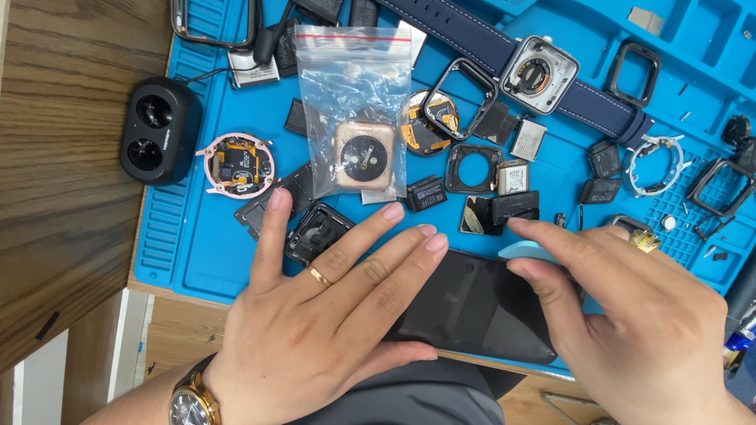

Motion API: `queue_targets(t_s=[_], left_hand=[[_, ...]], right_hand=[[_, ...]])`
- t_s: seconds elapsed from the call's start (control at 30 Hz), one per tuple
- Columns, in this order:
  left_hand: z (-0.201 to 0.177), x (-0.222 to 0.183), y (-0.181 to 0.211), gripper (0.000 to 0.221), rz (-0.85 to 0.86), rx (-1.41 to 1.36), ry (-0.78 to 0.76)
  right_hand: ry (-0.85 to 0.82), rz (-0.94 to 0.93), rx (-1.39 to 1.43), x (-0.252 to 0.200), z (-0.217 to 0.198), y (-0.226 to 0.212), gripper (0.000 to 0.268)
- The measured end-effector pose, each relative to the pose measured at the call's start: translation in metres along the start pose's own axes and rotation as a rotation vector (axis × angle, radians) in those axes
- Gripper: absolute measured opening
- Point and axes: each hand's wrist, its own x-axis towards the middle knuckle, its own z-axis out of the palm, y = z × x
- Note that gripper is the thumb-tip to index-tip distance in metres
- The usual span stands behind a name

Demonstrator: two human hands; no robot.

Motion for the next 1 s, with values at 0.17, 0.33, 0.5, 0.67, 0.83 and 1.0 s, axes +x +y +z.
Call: queue_targets(t_s=[0.17,0.33,0.5,0.67,0.83,1.0], left_hand=[[-0.001,0.0,0.0,0.067,0.007,-0.005,-0.001],[-0.001,-0.001,0.0,0.067,0.008,-0.024,-0.003],[-0.001,-0.001,0.002,0.067,0.012,-0.025,-0.009],[-0.006,0.005,0.017,0.07,-0.047,-0.018,-0.106],[-0.012,0.019,0.037,0.088,-0.008,0.042,-0.156],[-0.008,0.022,0.057,0.065,0.112,0.098,-0.12]], right_hand=[[-0.004,0.049,-0.021,-0.002,0.001,0.0,0.029],[-0.049,0.089,-0.014,0.0,0.0,0.0,0.026],[-0.06,0.078,-0.015,-0.003,-0.004,0.003,0.026],[0.013,-0.008,0.072,-0.015,-0.027,-0.002,0.038],[0.19,0.39,0.089,-0.078,-0.023,-0.009,0.051],[0.367,0.519,0.247,-0.12,0.009,0.008,0.055]])
